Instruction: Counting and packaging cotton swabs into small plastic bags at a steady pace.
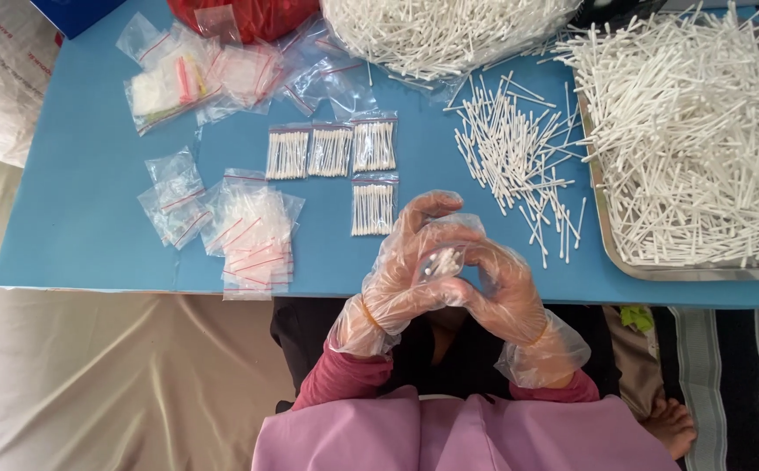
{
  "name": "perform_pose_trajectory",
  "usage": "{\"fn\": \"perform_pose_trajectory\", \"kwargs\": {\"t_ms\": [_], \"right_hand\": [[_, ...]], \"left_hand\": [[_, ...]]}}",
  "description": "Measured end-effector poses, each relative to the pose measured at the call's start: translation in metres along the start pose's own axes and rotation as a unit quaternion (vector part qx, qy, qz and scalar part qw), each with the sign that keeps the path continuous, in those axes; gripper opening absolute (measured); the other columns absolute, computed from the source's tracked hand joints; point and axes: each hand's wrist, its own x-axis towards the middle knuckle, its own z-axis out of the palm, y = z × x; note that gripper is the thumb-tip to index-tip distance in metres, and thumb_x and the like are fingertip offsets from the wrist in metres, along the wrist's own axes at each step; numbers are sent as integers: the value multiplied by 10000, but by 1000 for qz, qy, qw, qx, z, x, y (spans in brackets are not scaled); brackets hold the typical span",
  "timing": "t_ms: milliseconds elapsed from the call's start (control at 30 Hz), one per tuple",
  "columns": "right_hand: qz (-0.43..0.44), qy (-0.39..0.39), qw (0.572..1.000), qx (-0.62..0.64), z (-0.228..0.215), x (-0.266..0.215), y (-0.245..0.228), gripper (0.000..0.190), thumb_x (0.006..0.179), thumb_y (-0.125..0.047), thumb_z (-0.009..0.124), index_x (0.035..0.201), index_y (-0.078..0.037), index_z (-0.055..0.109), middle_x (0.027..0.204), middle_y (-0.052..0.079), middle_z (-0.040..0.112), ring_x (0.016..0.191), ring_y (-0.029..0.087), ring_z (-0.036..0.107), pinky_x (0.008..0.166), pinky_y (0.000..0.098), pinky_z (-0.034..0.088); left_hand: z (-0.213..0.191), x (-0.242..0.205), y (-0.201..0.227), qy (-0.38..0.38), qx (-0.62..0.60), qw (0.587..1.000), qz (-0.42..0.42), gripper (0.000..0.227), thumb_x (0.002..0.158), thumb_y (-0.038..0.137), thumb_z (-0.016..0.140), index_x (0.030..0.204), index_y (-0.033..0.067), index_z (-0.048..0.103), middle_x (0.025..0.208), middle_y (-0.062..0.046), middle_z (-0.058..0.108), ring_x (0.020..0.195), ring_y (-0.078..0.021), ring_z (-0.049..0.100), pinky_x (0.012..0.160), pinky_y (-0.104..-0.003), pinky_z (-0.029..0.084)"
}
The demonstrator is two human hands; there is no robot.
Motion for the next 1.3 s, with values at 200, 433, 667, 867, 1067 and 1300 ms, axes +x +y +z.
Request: {"fn": "perform_pose_trajectory", "kwargs": {"t_ms": [200,433,667,867,1067,1300], "right_hand": [[29,-17,998,49,-4,23,-24,493,906,-451,739,972,36,702,865,138,672,773,208,657,700,379,583],[38,-37,998,37,-19,40,-25,462,934,-425,727,943,35,687,800,150,640,701,239,657,678,353,568],[80,46,996,-9,-22,47,-20,320,936,-303,771,883,4,694,728,113,648,705,142,624,680,326,558],[102,88,991,-12,-27,48,-12,180,910,-27,800,794,8,666,674,108,640,667,148,635,683,315,560],[128,78,985,83,-17,55,-22,183,883,4,799,778,-5,650,692,78,606,692,112,561,690,293,552],[158,80,981,76,-10,47,-6,140,888,24,795,837,9,665,733,89,602,701,125,562,705,295,537]], "left_hand": [[7,15,-1,-22,91,995,-15,1000,738,733,755,1522,176,481,1523,-183,427,1459,-396,411,1242,-528,262],[9,25,-14,-9,86,995,-46,1119,643,792,761,1519,158,472,1481,-164,468,1358,-322,505,1184,-486,358],[22,34,-10,82,61,992,-75,705,811,556,802,1337,130,602,1223,-122,621,1085,-267,624,994,-454,496],[14,34,-25,130,92,987,-22,227,894,273,825,1030,108,746,894,-83,702,787,-214,683,789,-354,584],[7,30,-30,156,33,987,-18,123,937,172,779,962,58,743,798,-84,661,734,-155,631,733,-327,587],[0,29,-33,177,-4,983,-43,126,870,72,828,853,4,723,779,-87,614,748,-93,558,697,-283,552]]}}
